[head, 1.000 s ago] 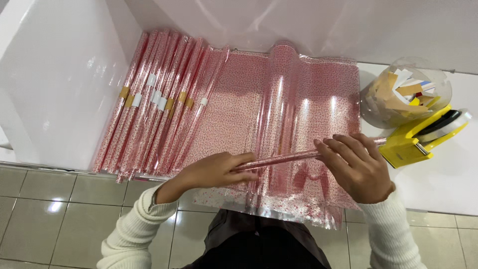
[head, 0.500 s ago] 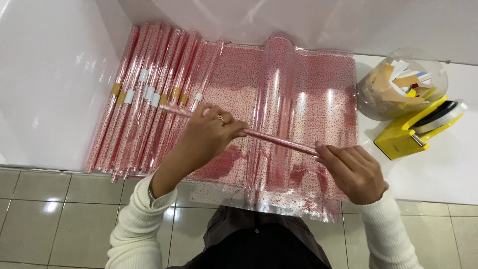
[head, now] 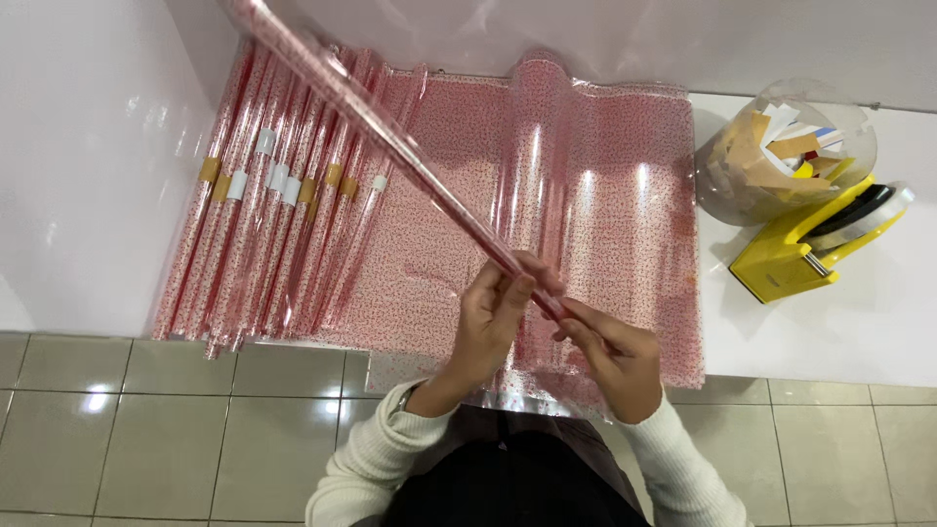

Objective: The person unrolls a sheet of pink speckled wrapping paper on a white counter, then rolls it tightly into a cylindrical shape by hand. They secure the rolled paper with a small white label and place it alongside other similar rolls.

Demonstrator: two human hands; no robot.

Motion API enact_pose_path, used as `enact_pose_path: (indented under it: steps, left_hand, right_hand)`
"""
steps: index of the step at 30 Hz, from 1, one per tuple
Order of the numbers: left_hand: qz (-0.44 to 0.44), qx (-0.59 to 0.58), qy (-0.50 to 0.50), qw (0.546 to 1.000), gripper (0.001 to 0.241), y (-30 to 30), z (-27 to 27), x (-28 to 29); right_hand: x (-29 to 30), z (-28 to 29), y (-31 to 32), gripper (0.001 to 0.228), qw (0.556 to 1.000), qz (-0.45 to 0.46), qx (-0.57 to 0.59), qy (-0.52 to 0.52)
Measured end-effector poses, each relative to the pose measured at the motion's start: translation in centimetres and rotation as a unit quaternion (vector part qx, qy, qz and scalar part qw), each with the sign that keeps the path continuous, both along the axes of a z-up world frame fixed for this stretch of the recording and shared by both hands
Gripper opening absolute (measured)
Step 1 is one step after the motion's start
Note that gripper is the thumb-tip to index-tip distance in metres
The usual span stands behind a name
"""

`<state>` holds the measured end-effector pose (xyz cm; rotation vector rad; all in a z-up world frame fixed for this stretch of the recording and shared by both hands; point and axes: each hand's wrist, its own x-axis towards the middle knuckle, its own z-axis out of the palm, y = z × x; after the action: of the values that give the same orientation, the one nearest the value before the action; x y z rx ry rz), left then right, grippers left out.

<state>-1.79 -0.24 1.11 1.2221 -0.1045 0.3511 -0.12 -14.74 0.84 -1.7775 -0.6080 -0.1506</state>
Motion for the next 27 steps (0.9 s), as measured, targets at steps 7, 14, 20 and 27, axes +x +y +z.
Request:
enact_pose_path:
  steps: [7, 14, 20, 27]
  left_hand:
    - [0.055, -0.178, 0.043, 0.982, 0.026, 0.8, -0.7, 1.2]
    - [0.117, -0.442, -0.008, 0.889, 0.021, 0.5, -1.9, 1.4]
    - [0.163, -0.462, 0.039, 0.871, 0.026, 2.8, 0.0, 1.7]
    - [0.145, -0.463, 0.025, 0.874, 0.024, 3.1, -0.2, 1.7]
  right_hand:
    - [-0.6, -0.7, 0.2, 0.019, 0.991, -0.012, -0.002, 0.134]
    - [-1.8, -0.8, 1.7, 0.019, 0.961, -0.096, -0.075, -0.249]
    - [-1.5, -3.8, 0.2, 0.018, 0.937, -0.016, -0.077, -0.340]
    - [-1.0, -4.6, 0.7, 0.025, 0.934, 0.005, -0.082, -0.347]
